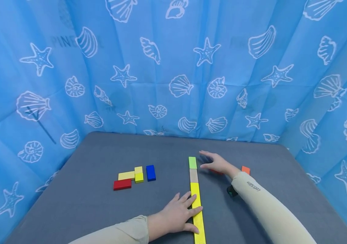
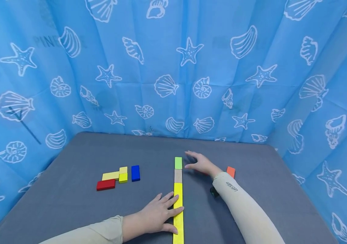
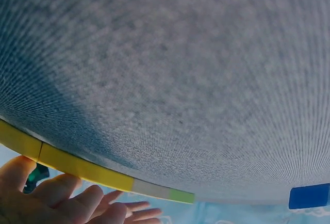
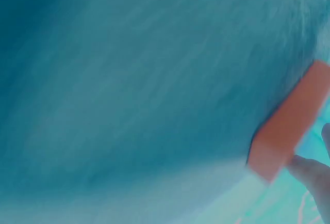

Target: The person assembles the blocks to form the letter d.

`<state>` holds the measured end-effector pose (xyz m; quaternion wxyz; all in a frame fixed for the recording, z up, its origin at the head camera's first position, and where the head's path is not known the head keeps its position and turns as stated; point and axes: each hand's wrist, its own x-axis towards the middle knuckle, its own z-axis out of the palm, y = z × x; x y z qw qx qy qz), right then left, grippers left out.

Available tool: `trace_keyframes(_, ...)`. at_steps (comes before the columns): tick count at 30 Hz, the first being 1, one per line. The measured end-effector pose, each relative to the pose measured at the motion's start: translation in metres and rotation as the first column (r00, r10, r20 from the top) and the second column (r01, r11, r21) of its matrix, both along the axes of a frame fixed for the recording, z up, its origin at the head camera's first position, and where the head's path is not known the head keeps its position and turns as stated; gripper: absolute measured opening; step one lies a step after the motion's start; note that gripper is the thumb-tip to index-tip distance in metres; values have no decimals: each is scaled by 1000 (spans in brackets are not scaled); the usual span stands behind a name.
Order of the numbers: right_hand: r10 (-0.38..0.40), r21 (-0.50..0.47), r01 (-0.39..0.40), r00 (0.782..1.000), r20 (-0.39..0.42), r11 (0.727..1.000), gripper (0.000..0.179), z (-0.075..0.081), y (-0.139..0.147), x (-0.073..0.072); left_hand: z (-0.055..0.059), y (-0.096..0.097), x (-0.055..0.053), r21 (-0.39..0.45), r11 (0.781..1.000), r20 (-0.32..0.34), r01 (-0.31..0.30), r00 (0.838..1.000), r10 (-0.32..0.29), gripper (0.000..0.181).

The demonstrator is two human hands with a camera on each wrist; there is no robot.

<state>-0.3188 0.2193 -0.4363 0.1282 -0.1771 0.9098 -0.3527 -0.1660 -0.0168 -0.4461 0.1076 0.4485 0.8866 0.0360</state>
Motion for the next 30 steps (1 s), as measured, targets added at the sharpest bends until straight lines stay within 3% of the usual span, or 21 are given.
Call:
trace_keyframes(4,47,7,-47,998,-39,999,64,6,17,9,-1,1,1,-6,1000,-2,2,1000,-2,69)
trace_keyframes(11,-6,7,6,1000,0,1000,67,19,44,29,-1,7,1,-47,999,-17,3,1000,-4,70)
trace_keyframes(17,51,21,-50,994,-101,999,67,20,60,51,3,12,1,-83,996,-41,24,999,-27,70)
trace_keyframes(20,63,23,-60,989,-133,998,67,20,64,65,9,11,-1,-59,998,-35,19,999,-21,67)
trace_keyframes(24,60,26,-56,987,-152,998,69,20,59,85,19,4,-14,19,999,-25,-36,999,36,59)
trace_keyframes(30,111,26,-109,988,-109,994,69,21,43,119,31,-12,-51,93,982,-53,-164,984,169,55)
